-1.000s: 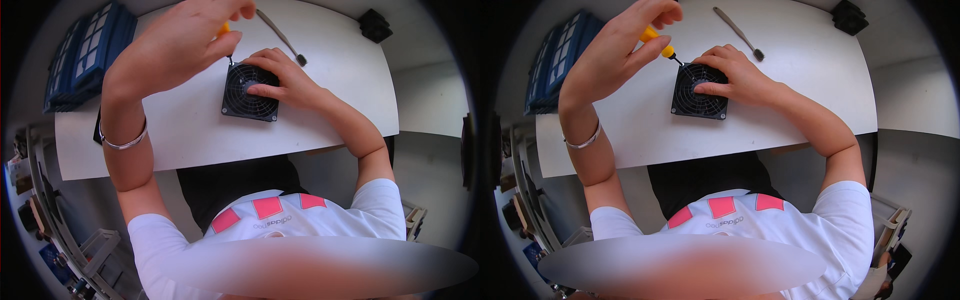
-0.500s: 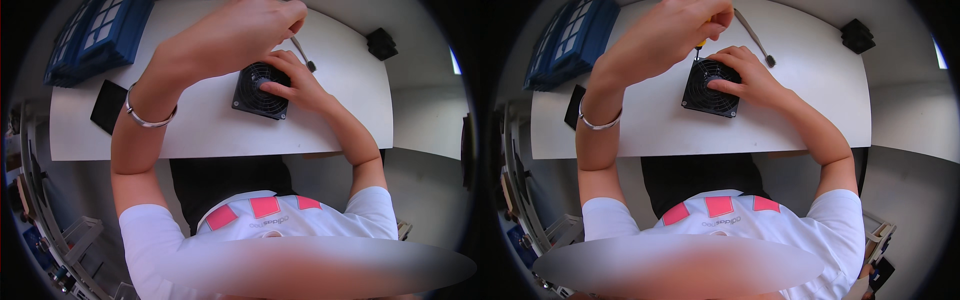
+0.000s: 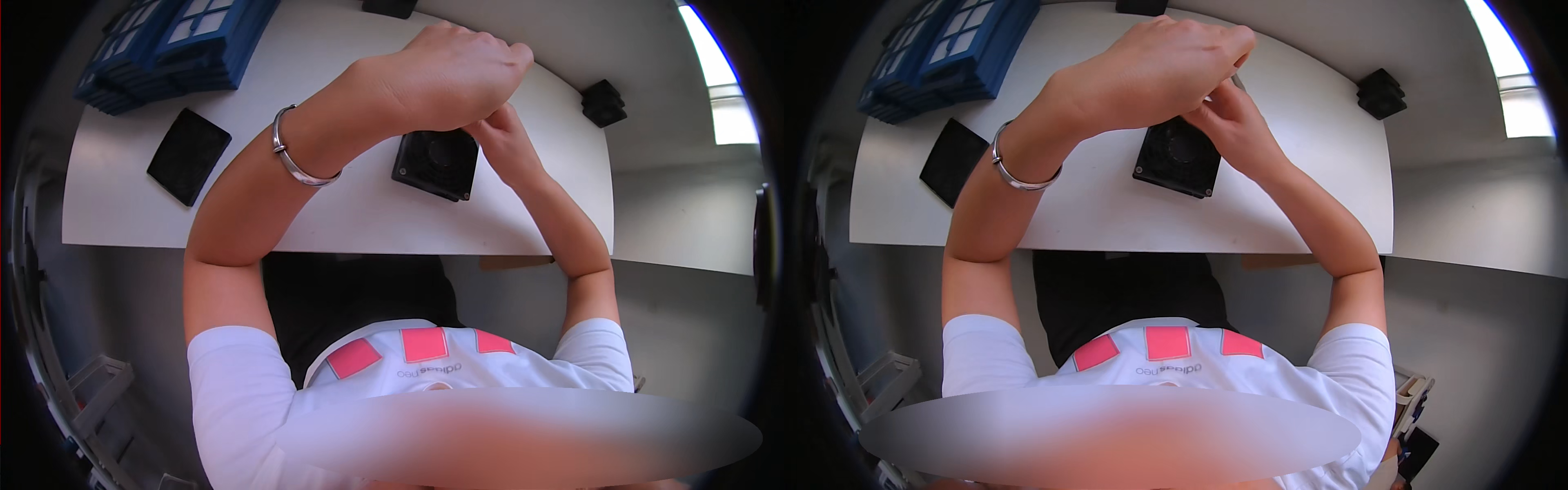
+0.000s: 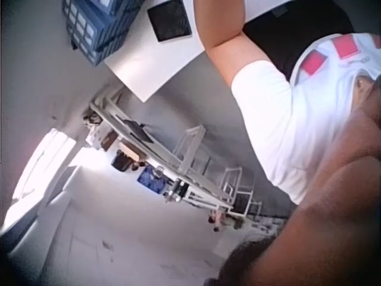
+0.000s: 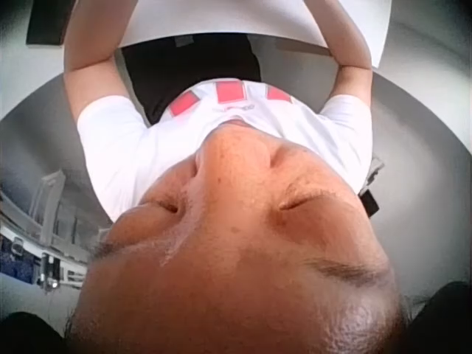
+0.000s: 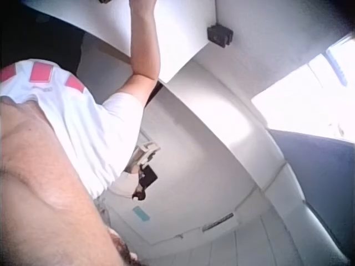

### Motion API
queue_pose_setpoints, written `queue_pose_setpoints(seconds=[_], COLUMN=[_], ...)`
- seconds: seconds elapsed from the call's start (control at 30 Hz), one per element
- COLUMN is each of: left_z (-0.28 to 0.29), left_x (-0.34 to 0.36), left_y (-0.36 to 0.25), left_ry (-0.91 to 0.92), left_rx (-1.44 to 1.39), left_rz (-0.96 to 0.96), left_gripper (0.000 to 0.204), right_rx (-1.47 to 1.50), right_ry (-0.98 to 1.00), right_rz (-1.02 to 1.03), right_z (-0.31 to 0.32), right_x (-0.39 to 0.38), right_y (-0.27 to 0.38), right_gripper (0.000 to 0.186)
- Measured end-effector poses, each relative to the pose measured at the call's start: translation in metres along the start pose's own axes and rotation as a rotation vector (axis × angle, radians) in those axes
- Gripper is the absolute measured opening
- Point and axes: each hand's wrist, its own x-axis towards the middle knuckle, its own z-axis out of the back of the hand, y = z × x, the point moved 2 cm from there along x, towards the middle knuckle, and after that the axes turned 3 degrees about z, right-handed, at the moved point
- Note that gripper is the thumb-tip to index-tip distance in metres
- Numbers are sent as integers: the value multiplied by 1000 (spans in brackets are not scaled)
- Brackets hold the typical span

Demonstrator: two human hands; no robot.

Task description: Unscrew and clean a computer cooling fan using a screwdriver and brush.

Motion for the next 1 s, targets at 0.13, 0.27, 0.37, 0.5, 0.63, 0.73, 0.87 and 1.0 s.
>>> queue_pose_setpoints(seconds=[0.13,0.27,0.37,0.5,0.63,0.73,0.87,1.0], left_z=[3,13,26,69,52,51,36,40], left_x=[-5,-7,0,-4,9,6,4,4], left_y=[5,15,26,25,25,23,20,16], left_ry=[-83,-37,111,209,118,99,-122,-131], left_rx=[75,-98,-362,-550,-391,-224,-34,-59], left_rz=[-29,-156,-203,-64,-16,-5,-12,-59], left_gripper=[14,12,15,18,19,19,17,13], right_rx=[165,43,273,267,270,303,279,268], right_ry=[-157,-177,-49,-131,-136,-164,-175,-208], right_rz=[-87,69,180,125,111,111,124,98], right_z=[-17,-25,-25,-29,-23,-26,-25,-24], right_x=[7,2,14,16,16,17,14,10], right_y=[-11,-8,-13,-10,-12,-8,-14,-15], right_gripper=[30,32,33,34,34,34,39,44])
